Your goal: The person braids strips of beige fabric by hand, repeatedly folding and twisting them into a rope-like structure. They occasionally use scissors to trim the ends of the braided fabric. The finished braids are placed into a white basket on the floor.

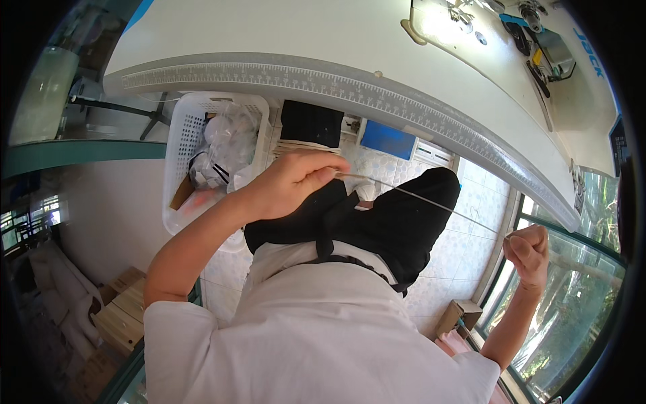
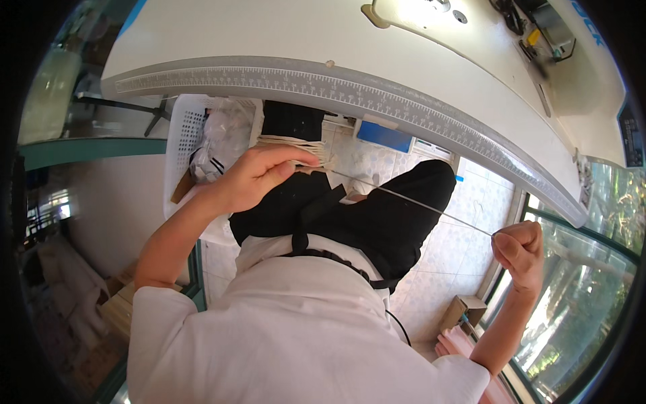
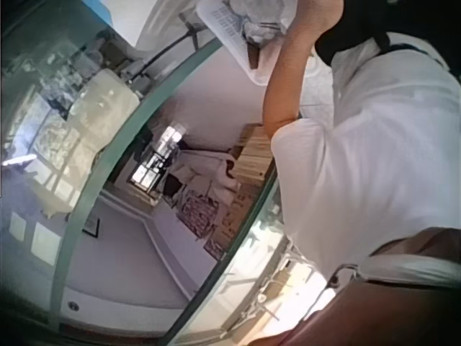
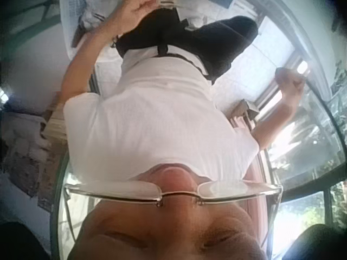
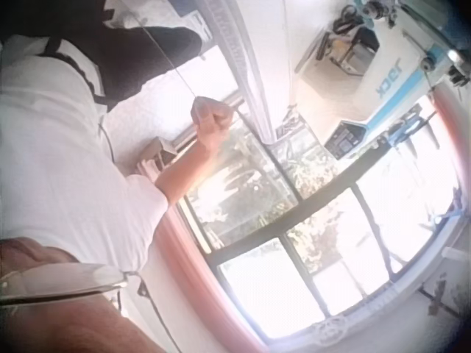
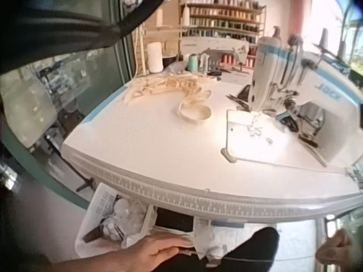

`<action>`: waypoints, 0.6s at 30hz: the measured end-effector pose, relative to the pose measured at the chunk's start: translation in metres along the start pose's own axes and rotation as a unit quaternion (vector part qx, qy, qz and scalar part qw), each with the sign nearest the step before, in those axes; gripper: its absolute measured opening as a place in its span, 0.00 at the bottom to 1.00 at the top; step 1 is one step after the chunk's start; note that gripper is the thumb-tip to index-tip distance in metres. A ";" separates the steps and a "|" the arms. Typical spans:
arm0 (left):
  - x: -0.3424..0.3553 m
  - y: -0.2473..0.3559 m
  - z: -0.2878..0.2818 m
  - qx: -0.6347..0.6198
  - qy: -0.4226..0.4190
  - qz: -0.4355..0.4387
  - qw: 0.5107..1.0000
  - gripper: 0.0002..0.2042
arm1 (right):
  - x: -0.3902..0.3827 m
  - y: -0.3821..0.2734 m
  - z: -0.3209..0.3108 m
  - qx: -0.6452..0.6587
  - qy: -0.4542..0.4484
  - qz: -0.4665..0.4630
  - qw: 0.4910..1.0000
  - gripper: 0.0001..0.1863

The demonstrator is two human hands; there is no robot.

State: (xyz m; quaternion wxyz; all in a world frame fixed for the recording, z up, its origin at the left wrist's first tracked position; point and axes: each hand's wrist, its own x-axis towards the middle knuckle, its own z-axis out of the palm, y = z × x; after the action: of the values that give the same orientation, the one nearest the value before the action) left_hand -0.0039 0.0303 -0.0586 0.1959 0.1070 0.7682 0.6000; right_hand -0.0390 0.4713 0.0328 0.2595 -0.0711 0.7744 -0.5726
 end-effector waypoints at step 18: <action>-0.018 0.071 0.021 -0.216 -0.019 -0.060 0.974 0.07 | -0.041 -0.065 0.050 -0.193 0.292 -0.324 0.879 0.24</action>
State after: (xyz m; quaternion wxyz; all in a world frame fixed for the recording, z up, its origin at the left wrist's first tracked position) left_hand 0.0159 0.0597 0.0082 0.2647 0.0274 0.6214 0.7369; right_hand 0.0083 0.4238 0.0954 -0.1974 -0.1963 0.8437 -0.4590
